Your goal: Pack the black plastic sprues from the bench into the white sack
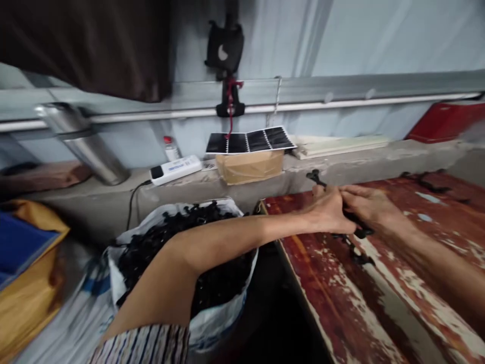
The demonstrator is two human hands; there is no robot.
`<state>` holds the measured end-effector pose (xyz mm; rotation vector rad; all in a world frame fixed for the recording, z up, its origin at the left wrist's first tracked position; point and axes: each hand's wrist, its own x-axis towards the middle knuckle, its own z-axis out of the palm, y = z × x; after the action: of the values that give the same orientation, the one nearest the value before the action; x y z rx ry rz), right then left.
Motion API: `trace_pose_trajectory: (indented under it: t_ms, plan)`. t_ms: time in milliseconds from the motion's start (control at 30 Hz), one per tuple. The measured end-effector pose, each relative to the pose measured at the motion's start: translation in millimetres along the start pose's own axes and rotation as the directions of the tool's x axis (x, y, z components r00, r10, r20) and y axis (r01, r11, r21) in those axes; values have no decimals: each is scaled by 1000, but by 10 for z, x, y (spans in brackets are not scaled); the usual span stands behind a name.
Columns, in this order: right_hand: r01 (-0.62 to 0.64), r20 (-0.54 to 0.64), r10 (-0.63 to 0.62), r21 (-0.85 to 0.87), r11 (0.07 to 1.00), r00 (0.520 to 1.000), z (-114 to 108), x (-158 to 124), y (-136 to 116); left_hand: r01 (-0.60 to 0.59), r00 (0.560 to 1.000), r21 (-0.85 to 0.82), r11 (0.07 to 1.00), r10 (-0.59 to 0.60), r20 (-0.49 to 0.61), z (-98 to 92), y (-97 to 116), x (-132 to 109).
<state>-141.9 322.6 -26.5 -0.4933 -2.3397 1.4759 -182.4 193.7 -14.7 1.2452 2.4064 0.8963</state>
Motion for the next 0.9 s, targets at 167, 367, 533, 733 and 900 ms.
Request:
trace_pose_trajectory:
  t_ms: [167, 367, 533, 733, 900]
  plan:
    - [107, 90, -127, 197, 974, 988, 550, -268, -613, 16, 975, 50, 999, -5, -221, -527, -206, -607]
    - [258, 288, -352, 317, 913, 891, 1418, -690, -1191, 45, 875, 222, 974, 68, -479, -1061, -622, -1672]
    - [793, 692, -485, -214, 570, 535, 2030, -999, -1016, 271, 931, 359, 893, -149, -334, -1130, -1382, -2471]
    - [844, 816, -368, -248, 475, 446, 2205, -1099, -740, 399, 917, 257, 880, -384, -109, -1381, -2140, -2907]
    - [868, 872, -328, -188, 460, 363, 2172, -1053, -772, 408, 903, 333, 850, -430, -9, -1511, -2171, -3004]
